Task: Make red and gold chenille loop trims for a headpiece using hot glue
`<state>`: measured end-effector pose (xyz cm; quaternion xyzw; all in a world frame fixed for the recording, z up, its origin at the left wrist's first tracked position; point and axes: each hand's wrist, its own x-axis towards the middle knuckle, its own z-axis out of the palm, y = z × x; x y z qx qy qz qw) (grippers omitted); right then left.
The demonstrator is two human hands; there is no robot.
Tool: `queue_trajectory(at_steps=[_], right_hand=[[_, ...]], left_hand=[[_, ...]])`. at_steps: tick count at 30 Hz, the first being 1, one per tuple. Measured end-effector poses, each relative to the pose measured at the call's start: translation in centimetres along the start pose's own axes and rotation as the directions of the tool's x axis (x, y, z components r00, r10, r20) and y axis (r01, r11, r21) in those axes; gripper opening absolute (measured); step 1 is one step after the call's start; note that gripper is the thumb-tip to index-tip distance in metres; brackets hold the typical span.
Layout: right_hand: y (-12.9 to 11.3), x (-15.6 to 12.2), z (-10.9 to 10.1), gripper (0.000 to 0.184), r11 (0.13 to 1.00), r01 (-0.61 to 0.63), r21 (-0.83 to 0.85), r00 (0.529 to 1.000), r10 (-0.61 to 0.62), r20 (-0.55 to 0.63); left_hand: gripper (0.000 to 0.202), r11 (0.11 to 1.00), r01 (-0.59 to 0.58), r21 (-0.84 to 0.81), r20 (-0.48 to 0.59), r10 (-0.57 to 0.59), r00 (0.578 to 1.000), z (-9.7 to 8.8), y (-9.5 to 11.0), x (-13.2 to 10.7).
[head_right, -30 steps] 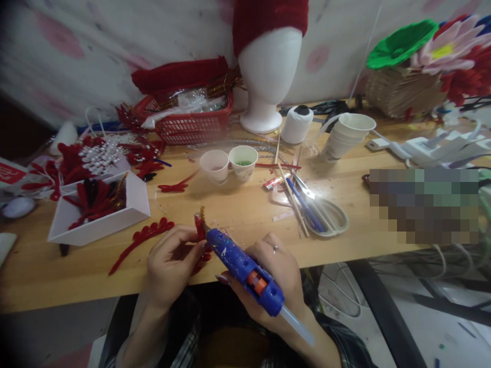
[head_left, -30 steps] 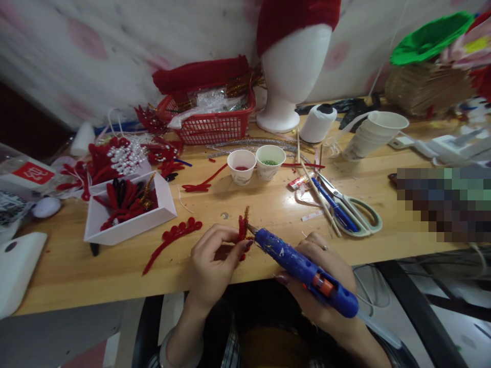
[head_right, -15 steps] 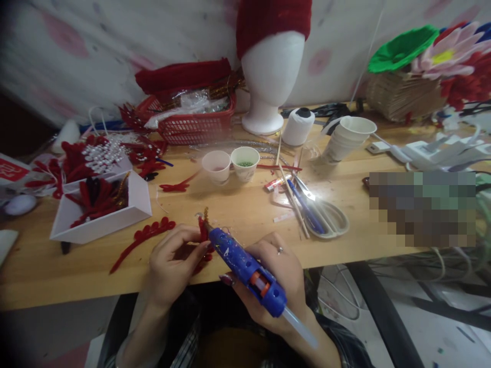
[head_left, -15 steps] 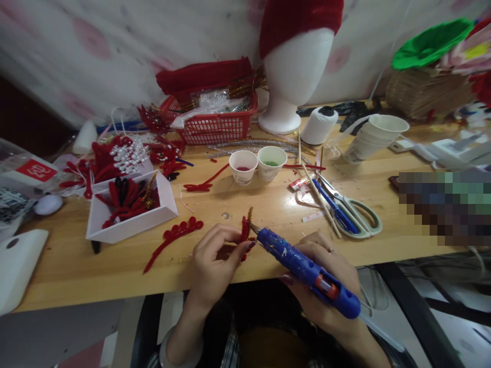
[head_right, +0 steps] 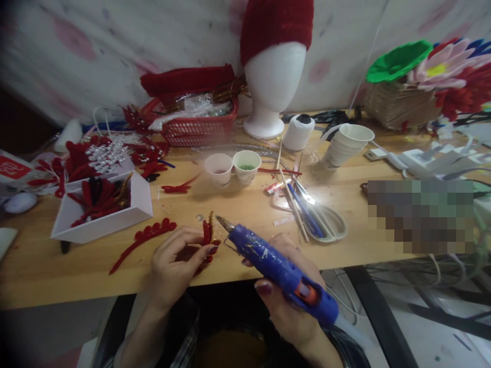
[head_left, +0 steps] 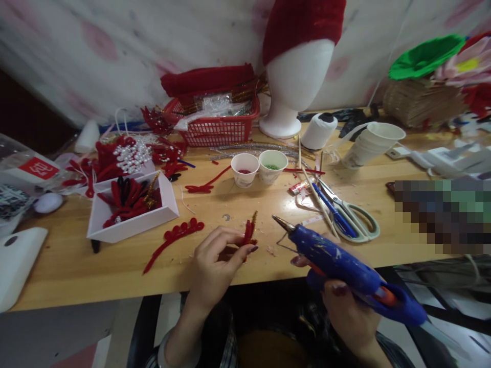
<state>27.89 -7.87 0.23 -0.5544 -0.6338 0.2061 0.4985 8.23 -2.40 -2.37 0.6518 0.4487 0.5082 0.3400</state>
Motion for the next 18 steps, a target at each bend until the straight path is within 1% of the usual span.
queue_trajectory(at_steps=[2, 4, 7, 10, 12, 14, 16, 18], right_hand=[[-0.1, 0.0, -0.2, 0.05, 0.999, -0.014, 0.04, 1.0, 0.014, 0.006], [-0.3, 0.1, -0.3, 0.044, 0.995, -0.054, 0.085, 0.998, 0.053, 0.016], [-0.7, 0.5, -0.1, 0.036, 0.981, -0.123, 0.149, 0.99, 0.112, 0.08], [-0.8, 0.9, 0.2, 0.029, 0.97, -0.156, 0.184, 0.982, 0.132, 0.139], [-0.7, 1.0, 0.4, 0.027, 0.967, -0.161, 0.2, 0.982, 0.136, 0.133], [-0.5, 1.2, 0.3, 0.025, 0.972, -0.134, 0.195, 0.988, 0.114, 0.108], [-0.3, 1.4, -0.1, 0.022, 0.983, -0.093, 0.158, 0.995, 0.084, 0.062], [0.0, 1.6, -0.7, 0.019, 0.993, -0.057, 0.106, 0.998, 0.058, -0.006]], left_hand=[[0.006, 1.0, 0.0, 0.011, -0.004, 0.0, 1.0, 0.0, 0.1, 0.0], [0.006, 1.0, 0.0, -0.001, -0.003, 0.0, 1.0, 0.0, 0.2, 0.1], [0.007, 0.999, -0.04, -0.013, 0.001, 0.04, 0.999, 0.0, 0.4, 0.2], [0.009, 0.998, -0.059, -0.003, 0.004, 0.059, 0.998, -0.1, 0.6, 0.4], [0.009, 1.0, -0.023, -0.003, 0.025, 0.023, 0.999, -0.1, 0.6, 0.4], [0.007, 1.0, 0.018, -0.012, 0.052, -0.017, 0.998, -0.1, 0.5, 0.3], [0.007, 0.999, 0.037, -0.029, 0.065, -0.035, 0.997, -0.1, 0.4, 0.3], [0.007, 0.998, 0.033, -0.044, 0.057, -0.031, 0.998, 0.0, 0.2, 0.2]])
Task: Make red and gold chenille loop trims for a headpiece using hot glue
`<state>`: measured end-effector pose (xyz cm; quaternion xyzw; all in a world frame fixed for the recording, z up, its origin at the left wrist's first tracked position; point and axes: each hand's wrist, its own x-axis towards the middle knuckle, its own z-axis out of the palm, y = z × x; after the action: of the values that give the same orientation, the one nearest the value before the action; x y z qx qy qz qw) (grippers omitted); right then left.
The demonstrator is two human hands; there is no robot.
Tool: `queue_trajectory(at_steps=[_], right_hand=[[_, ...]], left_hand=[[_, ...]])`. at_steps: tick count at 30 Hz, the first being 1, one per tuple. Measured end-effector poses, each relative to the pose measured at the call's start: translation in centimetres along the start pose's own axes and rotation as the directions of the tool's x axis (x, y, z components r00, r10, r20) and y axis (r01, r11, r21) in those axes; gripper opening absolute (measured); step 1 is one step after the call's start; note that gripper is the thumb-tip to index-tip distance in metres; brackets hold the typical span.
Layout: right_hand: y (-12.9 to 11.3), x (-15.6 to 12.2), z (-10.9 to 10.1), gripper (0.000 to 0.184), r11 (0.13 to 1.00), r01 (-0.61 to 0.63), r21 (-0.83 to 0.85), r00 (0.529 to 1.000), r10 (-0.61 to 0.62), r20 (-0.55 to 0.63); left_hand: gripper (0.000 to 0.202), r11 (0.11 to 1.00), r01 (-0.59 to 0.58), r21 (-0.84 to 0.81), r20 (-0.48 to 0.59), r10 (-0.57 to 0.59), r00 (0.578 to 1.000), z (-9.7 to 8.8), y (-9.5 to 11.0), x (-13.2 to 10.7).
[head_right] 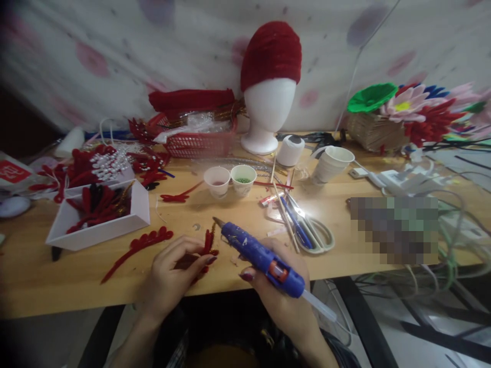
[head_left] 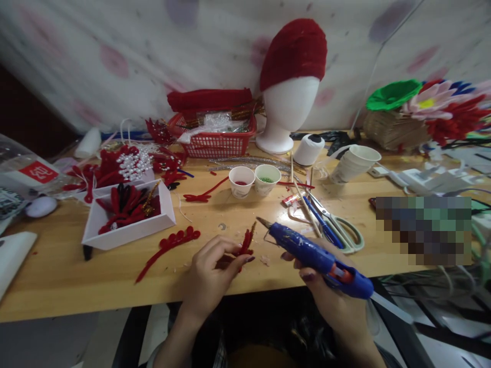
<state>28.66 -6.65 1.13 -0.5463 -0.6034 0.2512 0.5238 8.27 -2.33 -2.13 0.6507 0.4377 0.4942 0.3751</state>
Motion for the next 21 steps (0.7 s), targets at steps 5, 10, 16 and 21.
queue_trajectory(at_steps=[5, 10, 16, 21], right_hand=[[0.8, 0.0, -2.0, 0.022, 0.997, 0.049, -0.065, 0.999, -0.047, 0.022], [0.0, -0.1, -2.0, 0.038, 0.99, 0.093, -0.102, 0.96, -0.062, 0.271], [-0.7, 0.1, -0.2, 0.043, 0.998, 0.067, -0.008, 0.982, -0.064, 0.177], [2.3, 0.3, -3.6, 0.037, 0.969, -0.234, -0.083, 0.878, 0.174, -0.446]], left_hand=[[0.009, 1.0, -0.026, 0.005, -0.046, 0.026, 0.999, 0.2, -0.2, -0.1], [0.012, 0.998, -0.054, 0.032, -0.055, 0.056, 0.997, 0.1, 0.0, 0.2], [0.012, 0.993, -0.083, 0.082, -0.049, 0.087, 0.995, 0.1, 0.0, 0.3], [0.009, 0.989, -0.095, 0.11, -0.042, 0.1, 0.994, 0.2, -0.3, 0.0]])
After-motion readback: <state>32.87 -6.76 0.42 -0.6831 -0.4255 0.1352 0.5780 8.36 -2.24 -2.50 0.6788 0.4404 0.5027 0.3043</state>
